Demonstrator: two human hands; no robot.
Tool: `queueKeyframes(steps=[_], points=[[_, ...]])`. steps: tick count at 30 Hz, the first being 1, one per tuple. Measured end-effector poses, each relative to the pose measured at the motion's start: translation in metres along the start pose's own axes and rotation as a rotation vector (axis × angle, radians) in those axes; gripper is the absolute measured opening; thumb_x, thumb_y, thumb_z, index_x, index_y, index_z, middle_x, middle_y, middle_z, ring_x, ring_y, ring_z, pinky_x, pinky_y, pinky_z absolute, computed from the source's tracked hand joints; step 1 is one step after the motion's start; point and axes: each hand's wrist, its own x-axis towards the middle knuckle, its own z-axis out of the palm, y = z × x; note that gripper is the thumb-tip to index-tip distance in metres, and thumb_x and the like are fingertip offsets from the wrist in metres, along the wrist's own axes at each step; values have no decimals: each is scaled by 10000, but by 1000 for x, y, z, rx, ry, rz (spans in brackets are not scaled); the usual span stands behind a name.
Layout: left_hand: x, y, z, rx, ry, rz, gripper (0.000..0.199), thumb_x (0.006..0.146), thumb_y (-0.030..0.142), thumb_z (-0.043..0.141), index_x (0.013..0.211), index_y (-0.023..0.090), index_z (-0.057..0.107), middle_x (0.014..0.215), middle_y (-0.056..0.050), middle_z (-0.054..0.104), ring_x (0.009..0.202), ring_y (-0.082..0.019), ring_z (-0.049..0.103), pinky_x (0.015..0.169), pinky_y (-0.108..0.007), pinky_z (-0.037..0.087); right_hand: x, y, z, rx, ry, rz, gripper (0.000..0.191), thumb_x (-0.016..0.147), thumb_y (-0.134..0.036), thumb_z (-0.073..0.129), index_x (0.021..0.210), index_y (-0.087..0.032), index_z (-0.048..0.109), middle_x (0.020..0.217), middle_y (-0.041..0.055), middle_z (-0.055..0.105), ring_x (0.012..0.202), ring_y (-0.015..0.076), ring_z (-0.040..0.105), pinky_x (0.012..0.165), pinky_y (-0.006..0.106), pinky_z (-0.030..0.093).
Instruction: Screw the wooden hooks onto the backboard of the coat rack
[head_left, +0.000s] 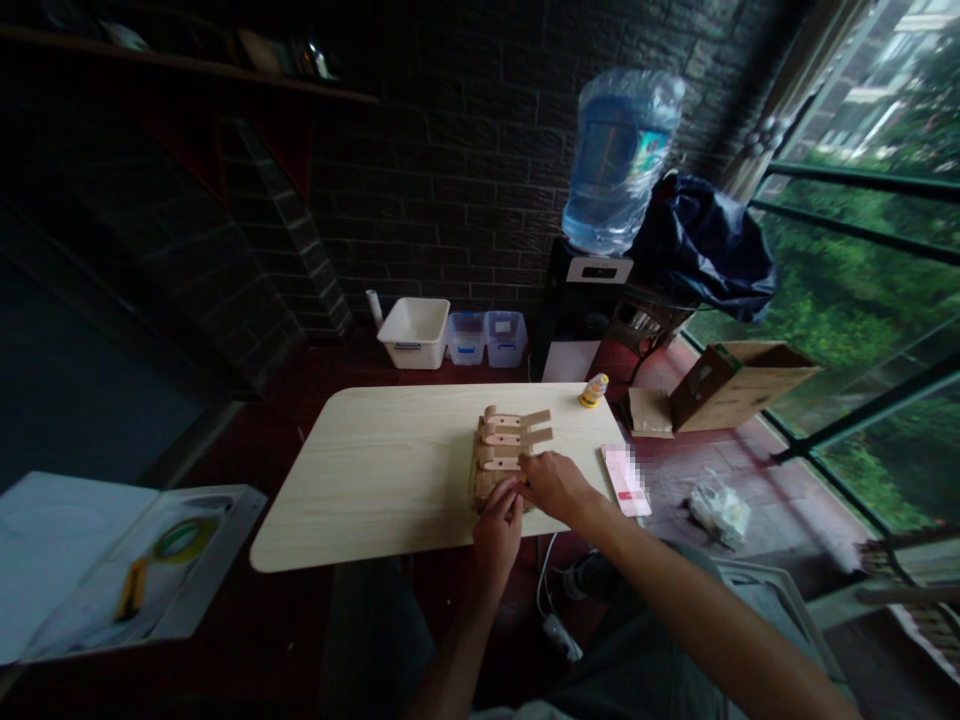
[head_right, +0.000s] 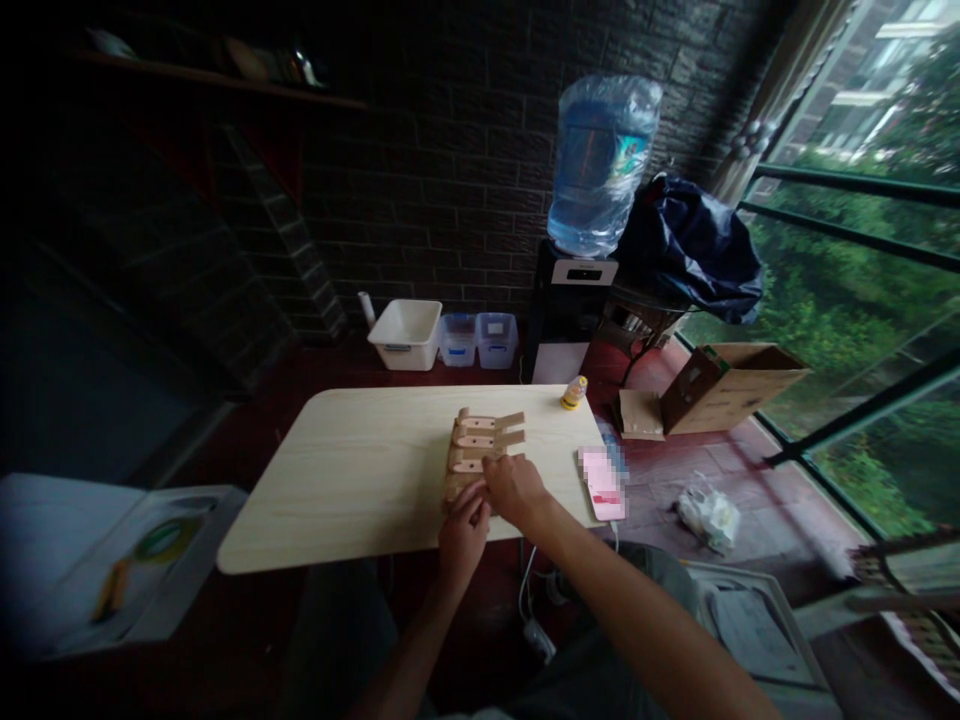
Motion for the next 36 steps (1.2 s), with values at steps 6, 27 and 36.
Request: queueKeyframes(steps=[6,27,36], points=[[-2,-2,3,4,34,10,279,945,241,548,1177,223,701,1237,-79,711,1153,-214,676,964,-349,583,-6,-2,-17,-7,-76,-140,204,964,-206,537,1134,-157,638,1038,157,743,992,271,722,796,318,545],[-1,1,0,3,8,-14,286,960,242,530,1192,259,696,1270,-46,697,1145,-193,677,978,-329,573,-2,-8,-19,-61,-110,-88,260,993,-232,500,1206,-115,592,1058,187,733,983,286,725,814,360,565],[0,3,-2,51,-9,-31,330,918,169,533,1190,263,695,1272,-50,696,1117,-206,694,905,-309,604,-3,-22,-8,-69,-85,-18,288,980,-213,498,1226,-85,579,1051,222,723,945,300,733,728,355,585]])
